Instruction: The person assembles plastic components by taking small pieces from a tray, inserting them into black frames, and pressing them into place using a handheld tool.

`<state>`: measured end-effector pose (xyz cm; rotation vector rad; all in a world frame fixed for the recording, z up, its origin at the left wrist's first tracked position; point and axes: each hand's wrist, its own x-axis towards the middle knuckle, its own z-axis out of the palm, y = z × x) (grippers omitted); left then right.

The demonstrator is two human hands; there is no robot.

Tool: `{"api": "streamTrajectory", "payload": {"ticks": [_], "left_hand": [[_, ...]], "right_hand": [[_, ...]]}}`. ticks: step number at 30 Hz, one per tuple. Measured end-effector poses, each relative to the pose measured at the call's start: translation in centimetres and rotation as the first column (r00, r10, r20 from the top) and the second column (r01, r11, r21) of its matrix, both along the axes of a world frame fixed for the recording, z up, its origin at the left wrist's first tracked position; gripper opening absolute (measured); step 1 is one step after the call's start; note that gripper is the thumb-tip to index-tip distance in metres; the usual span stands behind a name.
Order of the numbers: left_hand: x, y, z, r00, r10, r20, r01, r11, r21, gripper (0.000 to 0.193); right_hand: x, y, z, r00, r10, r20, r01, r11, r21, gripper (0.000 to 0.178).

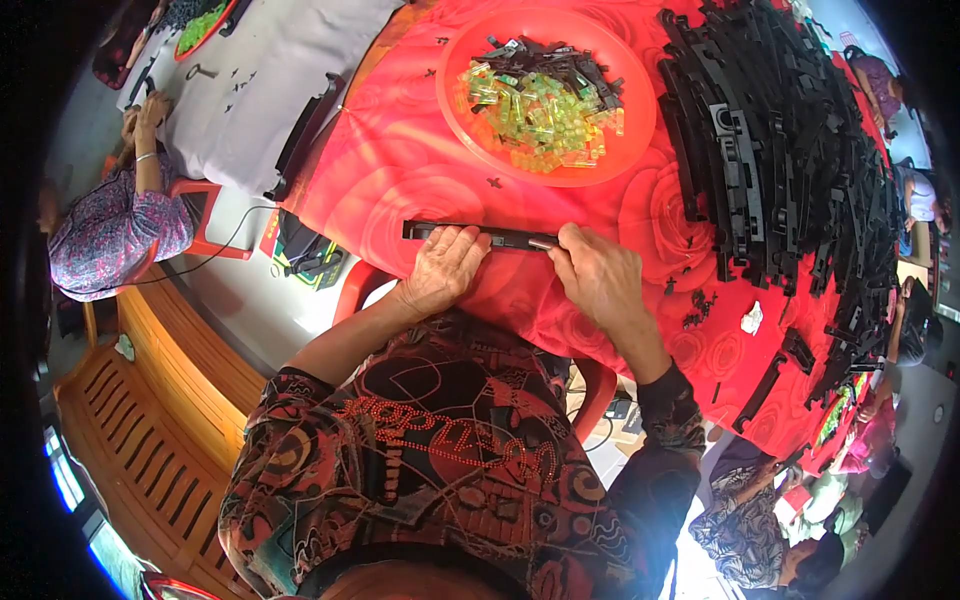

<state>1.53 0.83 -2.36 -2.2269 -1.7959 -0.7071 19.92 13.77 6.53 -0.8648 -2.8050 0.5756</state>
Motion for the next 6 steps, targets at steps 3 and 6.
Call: {"api": "streamTrajectory", "payload": {"ticks": [3,6], "left_hand": [[-0.1,-0.1,0.7,0.997,0.0,-0.084,-0.003,0.999,-0.037,0.037],[-0.1,0.1,1.2,0.991,-0.015,-0.131,0.0,0.993,-0.118,0.04]], "right_hand": [[0.8,-1.3,-0.6,0.971,-0.16,-0.176,0.133,0.979,-0.156,0.017],[1.9,-1.8,-2.0,0.868,-0.361,-0.341,0.217,0.893,-0.394,0.03]]}}
